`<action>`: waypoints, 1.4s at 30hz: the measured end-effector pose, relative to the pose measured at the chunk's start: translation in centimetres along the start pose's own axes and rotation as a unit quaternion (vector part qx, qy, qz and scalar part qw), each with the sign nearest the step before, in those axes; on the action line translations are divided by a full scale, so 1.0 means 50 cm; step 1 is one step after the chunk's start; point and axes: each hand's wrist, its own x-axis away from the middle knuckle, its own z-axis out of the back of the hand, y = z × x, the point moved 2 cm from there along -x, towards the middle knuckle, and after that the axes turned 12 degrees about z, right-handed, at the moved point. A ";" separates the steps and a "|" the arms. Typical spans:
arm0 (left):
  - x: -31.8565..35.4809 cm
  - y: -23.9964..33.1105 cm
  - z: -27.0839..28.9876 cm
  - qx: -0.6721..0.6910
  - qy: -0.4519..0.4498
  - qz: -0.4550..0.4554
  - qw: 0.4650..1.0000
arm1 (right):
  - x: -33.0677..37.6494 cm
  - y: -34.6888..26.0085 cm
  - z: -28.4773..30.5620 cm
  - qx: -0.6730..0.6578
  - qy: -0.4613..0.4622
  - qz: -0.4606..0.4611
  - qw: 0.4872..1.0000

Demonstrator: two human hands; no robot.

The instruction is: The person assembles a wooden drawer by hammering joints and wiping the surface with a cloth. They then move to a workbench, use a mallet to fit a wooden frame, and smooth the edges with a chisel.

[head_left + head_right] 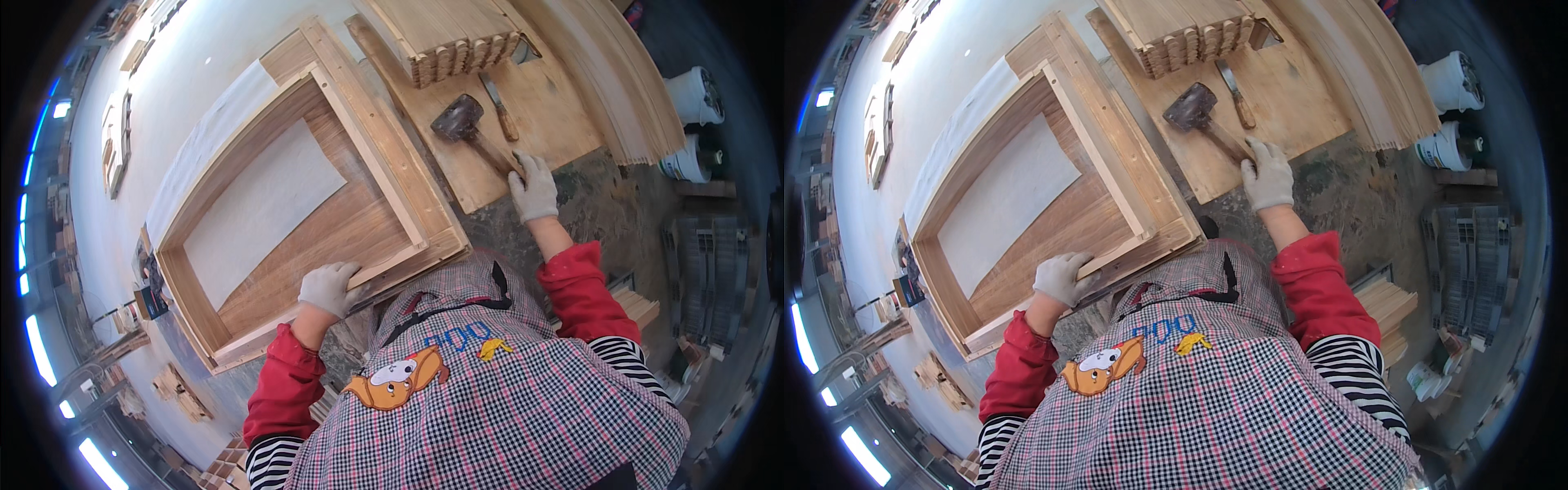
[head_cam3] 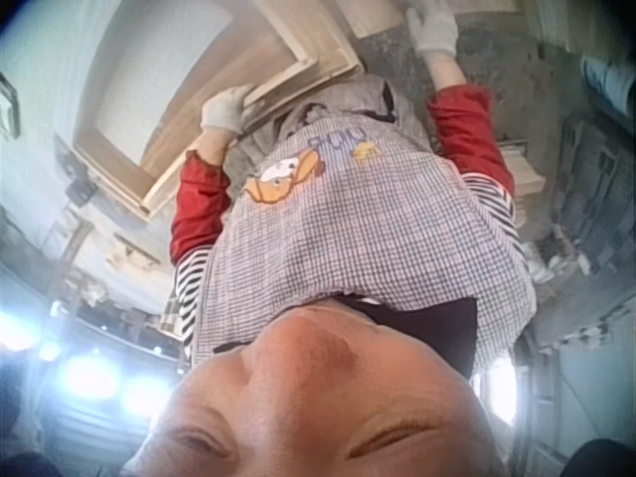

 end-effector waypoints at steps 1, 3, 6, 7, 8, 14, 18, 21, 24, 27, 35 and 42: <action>-0.002 0.000 0.000 0.006 0.002 0.000 1.000 | -0.010 -0.010 -0.008 -0.019 0.011 0.009 1.000; -0.002 0.000 -0.001 0.016 0.007 0.002 1.000 | -0.037 -0.042 -0.022 -0.059 0.028 0.034 0.997; -0.001 0.010 0.015 0.051 0.015 -0.004 0.999 | -0.080 -0.093 -0.036 -0.120 0.056 0.077 0.988; 0.001 0.009 0.022 0.087 0.043 -0.029 0.995 | -0.086 -0.105 -0.043 -0.135 0.051 0.071 0.987; 0.007 0.005 0.028 0.123 0.071 -0.054 0.988 | -0.092 -0.119 -0.048 -0.149 0.045 0.064 0.986; 0.107 -0.175 0.009 0.382 0.278 0.086 0.877 | -0.091 -0.133 -0.061 -0.171 0.030 0.064 0.983; 0.276 -0.477 -0.047 0.389 0.448 0.307 0.744 | -0.068 -0.138 -0.078 -0.238 -0.014 0.013 0.971; 0.434 -0.655 -0.089 0.232 0.527 0.518 0.632 | -0.062 -0.185 -0.072 -0.281 -0.065 0.015 0.957; 0.525 -0.757 -0.134 0.386 0.547 0.503 0.546 | -0.063 -0.267 -0.055 -0.370 -0.164 -0.032 0.914; 0.516 -0.835 -0.196 0.555 0.436 0.566 0.426 | -0.049 -0.325 -0.103 -0.349 -0.147 0.013 0.925; 0.547 -0.880 -0.226 0.599 0.428 0.564 0.374 | -0.054 -0.384 -0.108 -0.221 -0.218 -0.062 0.949; 0.599 -0.887 -0.182 0.548 0.462 0.545 0.435 | -0.071 -0.376 -0.105 -0.323 -0.245 -0.164 0.899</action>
